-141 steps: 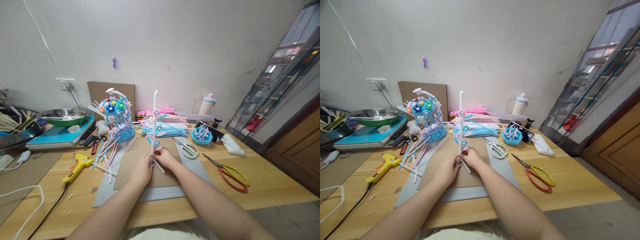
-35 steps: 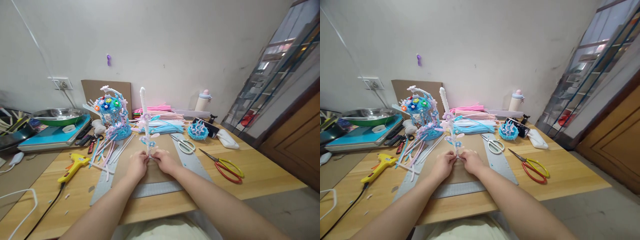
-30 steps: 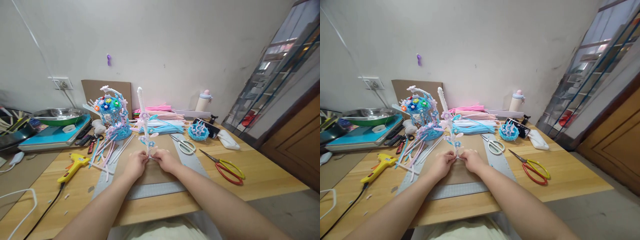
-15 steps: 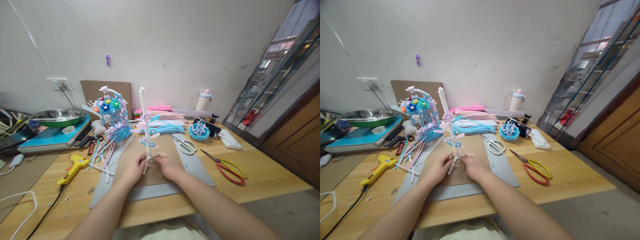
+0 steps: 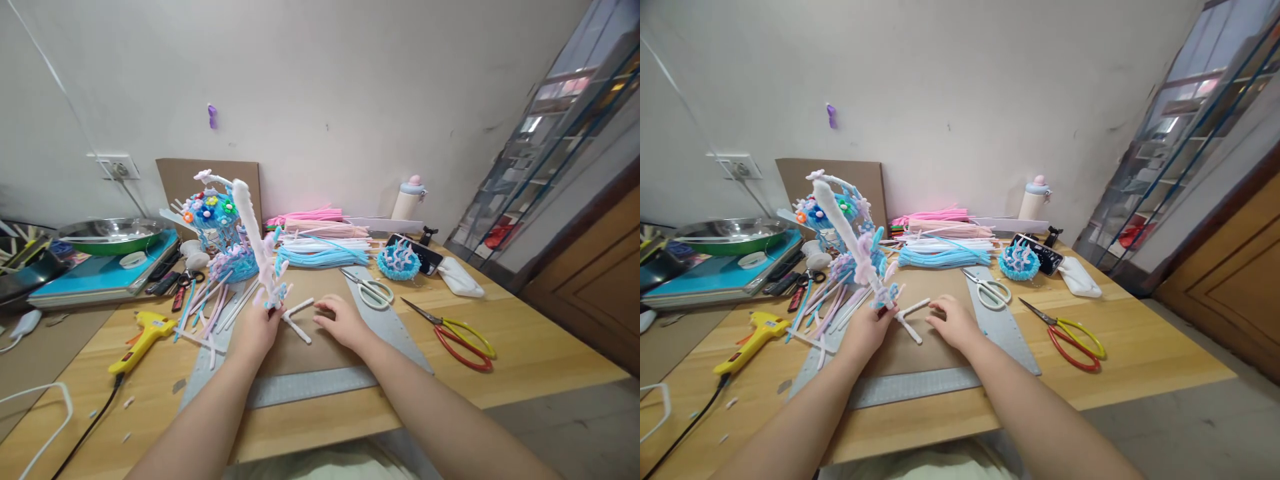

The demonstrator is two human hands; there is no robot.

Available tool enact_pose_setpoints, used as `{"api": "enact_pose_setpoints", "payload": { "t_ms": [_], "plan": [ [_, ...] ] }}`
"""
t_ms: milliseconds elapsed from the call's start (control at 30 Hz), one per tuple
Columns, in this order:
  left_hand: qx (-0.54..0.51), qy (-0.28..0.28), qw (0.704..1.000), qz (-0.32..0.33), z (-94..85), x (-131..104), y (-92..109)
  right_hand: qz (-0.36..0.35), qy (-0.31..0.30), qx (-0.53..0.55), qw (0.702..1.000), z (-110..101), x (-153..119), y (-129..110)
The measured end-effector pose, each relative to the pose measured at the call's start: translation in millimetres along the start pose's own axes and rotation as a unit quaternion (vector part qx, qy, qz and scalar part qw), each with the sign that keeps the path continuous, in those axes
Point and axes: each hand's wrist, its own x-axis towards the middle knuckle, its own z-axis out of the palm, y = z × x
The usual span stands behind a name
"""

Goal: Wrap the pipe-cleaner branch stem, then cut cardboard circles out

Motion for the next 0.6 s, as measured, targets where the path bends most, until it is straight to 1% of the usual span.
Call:
{"api": "enact_pose_setpoints", "payload": {
  "t_ms": [100, 200, 400, 600],
  "plan": [
    [0.026, 0.005, 1.000, 0.011, -1.8, -0.6, 2.7, -0.010, -0.021, 0.002, 1.000, 4.1, -1.1, -4.8],
    [0.040, 0.005, 0.999, 0.021, 0.0, 0.3, 4.5, -0.004, -0.040, -0.012, 0.999, 6.8, -1.2, -9.0],
    [0.043, 0.004, 0.999, 0.032, 3.8, 0.8, 0.6, 0.017, -0.069, -0.037, 0.997, -0.1, -0.4, -11.7],
    [0.034, 0.000, 0.999, 0.034, 9.8, 0.9, -6.6, 0.009, -0.117, -0.054, 0.992, -3.6, -1.4, -13.9]
  ]
}}
